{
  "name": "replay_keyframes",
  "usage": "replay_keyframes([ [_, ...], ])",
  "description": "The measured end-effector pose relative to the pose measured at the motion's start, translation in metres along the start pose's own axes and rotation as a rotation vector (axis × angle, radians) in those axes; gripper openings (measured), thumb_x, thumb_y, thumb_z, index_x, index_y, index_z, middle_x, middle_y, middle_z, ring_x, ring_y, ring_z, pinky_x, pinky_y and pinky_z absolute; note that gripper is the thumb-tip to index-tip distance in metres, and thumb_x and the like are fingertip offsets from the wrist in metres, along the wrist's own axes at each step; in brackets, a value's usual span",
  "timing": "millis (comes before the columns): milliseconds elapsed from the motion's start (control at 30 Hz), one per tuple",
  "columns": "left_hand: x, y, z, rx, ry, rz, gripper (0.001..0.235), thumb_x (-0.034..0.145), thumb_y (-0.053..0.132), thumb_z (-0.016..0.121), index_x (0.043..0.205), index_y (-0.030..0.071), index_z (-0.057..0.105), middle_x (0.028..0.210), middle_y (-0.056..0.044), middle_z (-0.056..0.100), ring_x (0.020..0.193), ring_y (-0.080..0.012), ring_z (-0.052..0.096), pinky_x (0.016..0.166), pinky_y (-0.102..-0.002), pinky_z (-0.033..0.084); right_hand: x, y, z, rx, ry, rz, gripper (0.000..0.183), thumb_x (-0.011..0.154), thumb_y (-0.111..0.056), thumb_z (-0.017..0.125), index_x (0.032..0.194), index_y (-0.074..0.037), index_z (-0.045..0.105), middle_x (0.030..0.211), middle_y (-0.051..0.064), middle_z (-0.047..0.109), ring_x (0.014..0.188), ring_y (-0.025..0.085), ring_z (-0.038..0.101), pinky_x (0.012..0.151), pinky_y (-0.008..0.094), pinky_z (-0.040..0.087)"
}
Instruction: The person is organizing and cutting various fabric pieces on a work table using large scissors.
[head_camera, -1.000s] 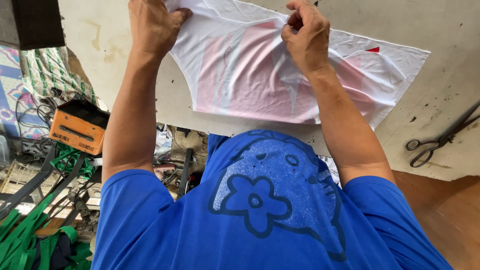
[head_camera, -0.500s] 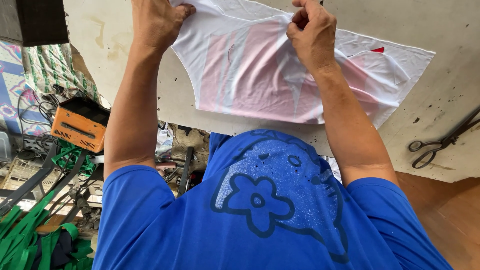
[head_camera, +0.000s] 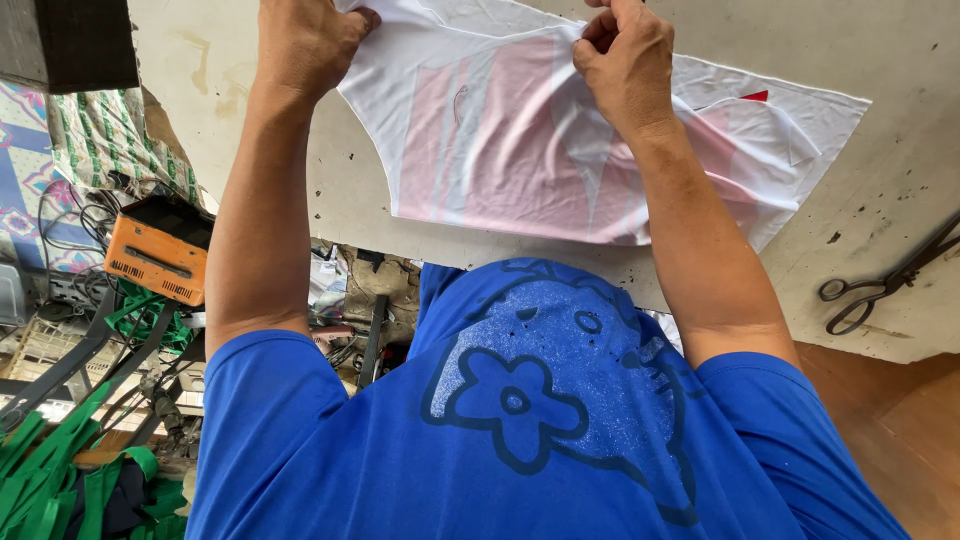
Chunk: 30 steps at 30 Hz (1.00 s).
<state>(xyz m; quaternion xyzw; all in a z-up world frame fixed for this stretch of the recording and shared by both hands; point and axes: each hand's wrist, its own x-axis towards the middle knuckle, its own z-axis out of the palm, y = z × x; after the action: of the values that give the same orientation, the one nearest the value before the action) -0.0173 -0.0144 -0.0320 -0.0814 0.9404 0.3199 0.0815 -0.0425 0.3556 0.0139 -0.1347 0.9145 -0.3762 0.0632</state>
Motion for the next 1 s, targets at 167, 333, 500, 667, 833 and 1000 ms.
replay_keyframes([
  [167,-0.003,0.01,-0.009,-0.023,-0.105,-0.15,0.05,0.094,0.029,0.094,0.084,0.01,0.05,0.073,0.0,0.046,0.065,-0.0199,0.043,0.058,-0.042,0.039,0.001,0.006,0.001,-0.026,0.001,-0.007,0.032,0.076,0.002,0.074,0.107,-0.004,0.068,0.077,0.001,0.073,0.067,0.014,0.068,0.068,0.03,0.057],
  [333,-0.003,0.004,-0.009,-0.01,-0.036,-0.013,0.039,0.088,0.025,0.093,0.094,0.007,0.059,0.078,-0.003,0.056,0.067,-0.0238,0.049,0.059,-0.044,0.042,0.002,0.021,0.009,-0.118,-0.009,0.061,0.015,0.079,-0.009,0.083,0.08,-0.012,0.068,0.077,-0.004,0.075,0.067,0.013,0.067,0.08,0.034,0.052],
  [500,-0.003,0.004,-0.01,-0.011,-0.007,0.068,0.035,0.088,0.024,0.091,0.102,0.005,0.065,0.089,-0.006,0.066,0.074,-0.0262,0.058,0.065,-0.043,0.046,0.003,0.024,0.009,-0.135,-0.034,0.111,0.013,0.081,-0.012,0.082,0.079,-0.014,0.069,0.078,-0.005,0.075,0.07,0.014,0.066,0.085,0.035,0.048],
  [667,-0.004,-0.005,-0.011,0.004,-0.066,0.021,0.043,0.091,0.024,0.092,0.087,0.012,0.05,0.071,0.001,0.046,0.066,-0.0202,0.045,0.062,-0.043,0.038,0.003,0.021,0.008,-0.146,-0.051,0.15,0.013,0.084,-0.015,0.082,0.08,-0.014,0.07,0.078,-0.004,0.074,0.079,0.018,0.065,0.083,0.037,0.048],
  [833,-0.017,0.023,-0.04,-0.137,-0.207,0.062,0.029,0.098,0.011,0.081,0.115,0.008,0.059,0.077,0.0,0.043,0.061,-0.0158,0.036,0.052,-0.038,0.032,0.004,0.011,0.001,-0.053,-0.084,0.109,0.018,0.082,-0.006,0.086,0.083,-0.01,0.068,0.078,-0.002,0.073,0.069,0.013,0.067,0.071,0.032,0.055],
  [1000,-0.023,0.028,-0.053,-0.146,-0.29,0.065,0.023,0.103,0.009,0.074,0.119,0.008,0.057,0.067,0.0,0.034,0.055,-0.0145,0.029,0.051,-0.038,0.026,0.006,0.011,0.002,-0.059,-0.094,0.123,0.012,0.083,-0.008,0.084,0.085,-0.01,0.072,0.079,-0.001,0.075,0.07,0.012,0.069,0.071,0.029,0.057],
])
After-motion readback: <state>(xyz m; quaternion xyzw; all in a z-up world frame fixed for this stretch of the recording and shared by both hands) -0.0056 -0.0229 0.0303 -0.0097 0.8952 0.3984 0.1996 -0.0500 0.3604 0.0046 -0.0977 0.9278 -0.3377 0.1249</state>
